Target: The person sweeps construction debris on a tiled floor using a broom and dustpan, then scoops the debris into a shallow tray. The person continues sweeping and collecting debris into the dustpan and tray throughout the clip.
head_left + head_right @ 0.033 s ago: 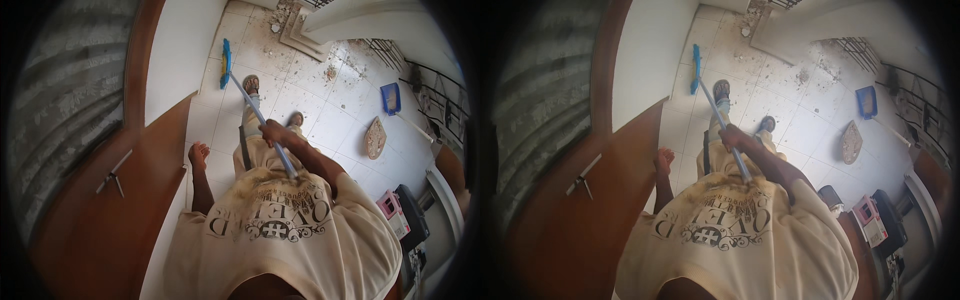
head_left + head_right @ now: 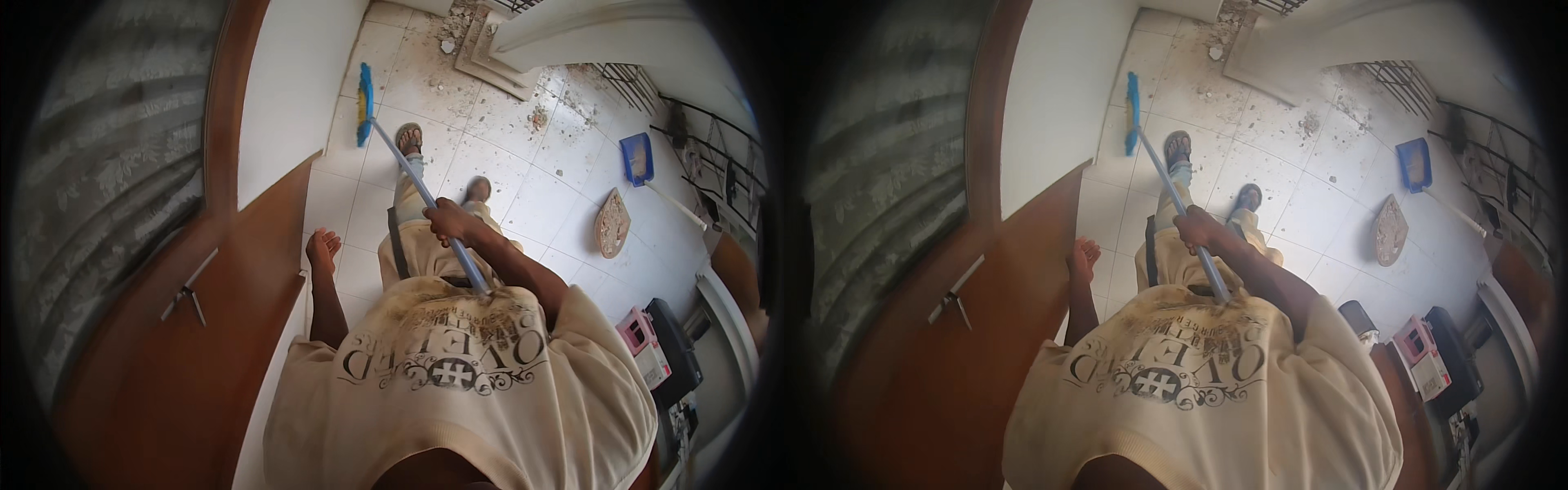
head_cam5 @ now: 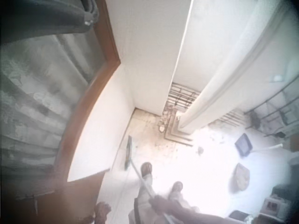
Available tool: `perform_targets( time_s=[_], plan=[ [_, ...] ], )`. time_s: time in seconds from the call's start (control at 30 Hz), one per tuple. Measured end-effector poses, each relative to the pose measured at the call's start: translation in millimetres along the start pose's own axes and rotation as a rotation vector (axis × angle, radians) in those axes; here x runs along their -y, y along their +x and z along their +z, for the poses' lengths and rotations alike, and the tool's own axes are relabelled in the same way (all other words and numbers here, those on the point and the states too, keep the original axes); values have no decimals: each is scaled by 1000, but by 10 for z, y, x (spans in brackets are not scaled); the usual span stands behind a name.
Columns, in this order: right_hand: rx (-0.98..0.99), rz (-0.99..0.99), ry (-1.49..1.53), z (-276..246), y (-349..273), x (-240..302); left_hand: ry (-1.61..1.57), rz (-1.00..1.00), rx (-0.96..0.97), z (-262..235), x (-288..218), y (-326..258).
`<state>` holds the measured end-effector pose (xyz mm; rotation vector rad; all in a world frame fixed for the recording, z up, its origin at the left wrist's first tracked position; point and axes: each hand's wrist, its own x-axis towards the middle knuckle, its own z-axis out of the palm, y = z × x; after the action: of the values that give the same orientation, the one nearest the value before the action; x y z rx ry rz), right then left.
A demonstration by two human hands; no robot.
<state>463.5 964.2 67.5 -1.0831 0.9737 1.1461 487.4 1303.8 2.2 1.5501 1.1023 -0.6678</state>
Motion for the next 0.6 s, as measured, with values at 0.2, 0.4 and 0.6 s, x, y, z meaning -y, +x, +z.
perform_targets(
  time_s=[0.2,0.4,0.6],
  plan=[
    [242,-181,472,89,718,565,168,15,147,503,-531,-74],
    [-5,-234,39,-197,300,-21,354,-69,279,525,-472,-44],
    [167,-339,568,-280,265,625,402,-144,150,397,-476,257]
  ],
)
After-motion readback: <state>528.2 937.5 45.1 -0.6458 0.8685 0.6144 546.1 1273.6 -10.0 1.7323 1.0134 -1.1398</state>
